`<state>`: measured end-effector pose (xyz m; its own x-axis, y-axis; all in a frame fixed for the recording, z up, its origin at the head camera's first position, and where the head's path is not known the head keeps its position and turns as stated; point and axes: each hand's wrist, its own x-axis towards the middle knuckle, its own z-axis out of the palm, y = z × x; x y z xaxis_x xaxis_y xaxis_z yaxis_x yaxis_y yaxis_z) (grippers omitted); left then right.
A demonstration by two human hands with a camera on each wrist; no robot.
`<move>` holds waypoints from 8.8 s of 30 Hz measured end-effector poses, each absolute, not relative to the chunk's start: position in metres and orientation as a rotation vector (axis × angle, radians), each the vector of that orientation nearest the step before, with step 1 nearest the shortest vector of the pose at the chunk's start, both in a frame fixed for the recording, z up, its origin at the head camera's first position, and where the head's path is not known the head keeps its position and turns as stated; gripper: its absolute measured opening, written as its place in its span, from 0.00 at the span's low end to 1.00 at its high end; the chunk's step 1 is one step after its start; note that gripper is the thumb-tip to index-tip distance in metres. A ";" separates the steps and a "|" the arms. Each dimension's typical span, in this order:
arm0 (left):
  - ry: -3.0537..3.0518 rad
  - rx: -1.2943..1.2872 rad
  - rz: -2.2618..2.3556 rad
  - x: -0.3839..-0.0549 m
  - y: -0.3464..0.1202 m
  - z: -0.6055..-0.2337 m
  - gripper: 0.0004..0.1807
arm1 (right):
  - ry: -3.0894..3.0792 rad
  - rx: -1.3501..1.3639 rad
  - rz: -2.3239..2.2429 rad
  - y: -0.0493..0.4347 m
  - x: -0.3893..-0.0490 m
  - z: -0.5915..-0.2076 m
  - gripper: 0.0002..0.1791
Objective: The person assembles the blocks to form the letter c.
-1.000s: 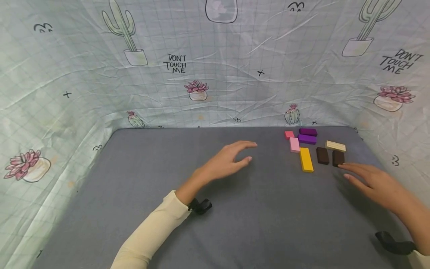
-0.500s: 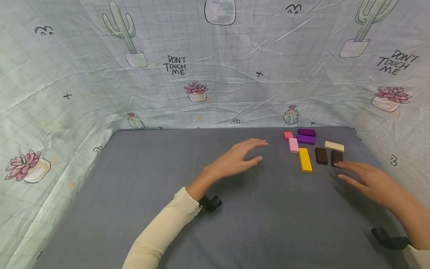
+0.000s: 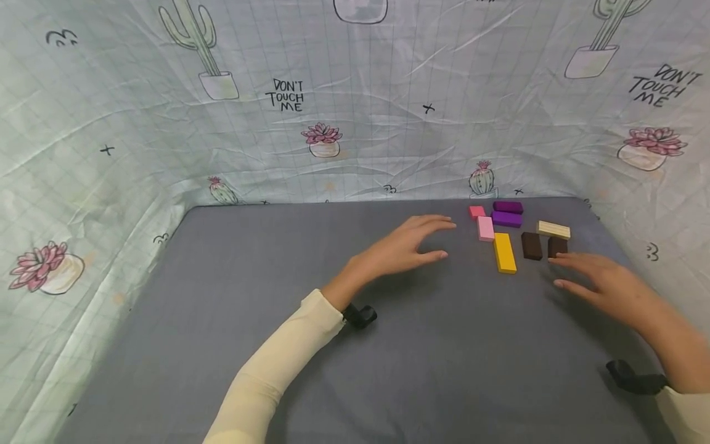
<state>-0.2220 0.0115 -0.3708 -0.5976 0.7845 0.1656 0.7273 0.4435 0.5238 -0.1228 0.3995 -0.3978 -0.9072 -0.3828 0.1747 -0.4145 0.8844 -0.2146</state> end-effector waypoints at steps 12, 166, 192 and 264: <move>2.577 1.369 0.758 -0.224 0.034 -0.361 0.35 | -2.991 0.588 0.314 0.390 -0.134 -0.394 0.27; 2.791 1.457 0.332 -0.242 -0.074 -0.404 0.37 | -2.754 0.888 0.388 0.320 -0.167 -0.391 0.23; 2.824 1.406 0.326 -0.236 -0.101 -0.393 0.37 | -2.651 1.041 0.444 0.286 -0.166 -0.392 0.24; 2.735 1.045 0.301 -0.238 -0.158 -0.410 0.39 | -2.588 1.748 0.295 0.157 -0.174 -0.403 0.20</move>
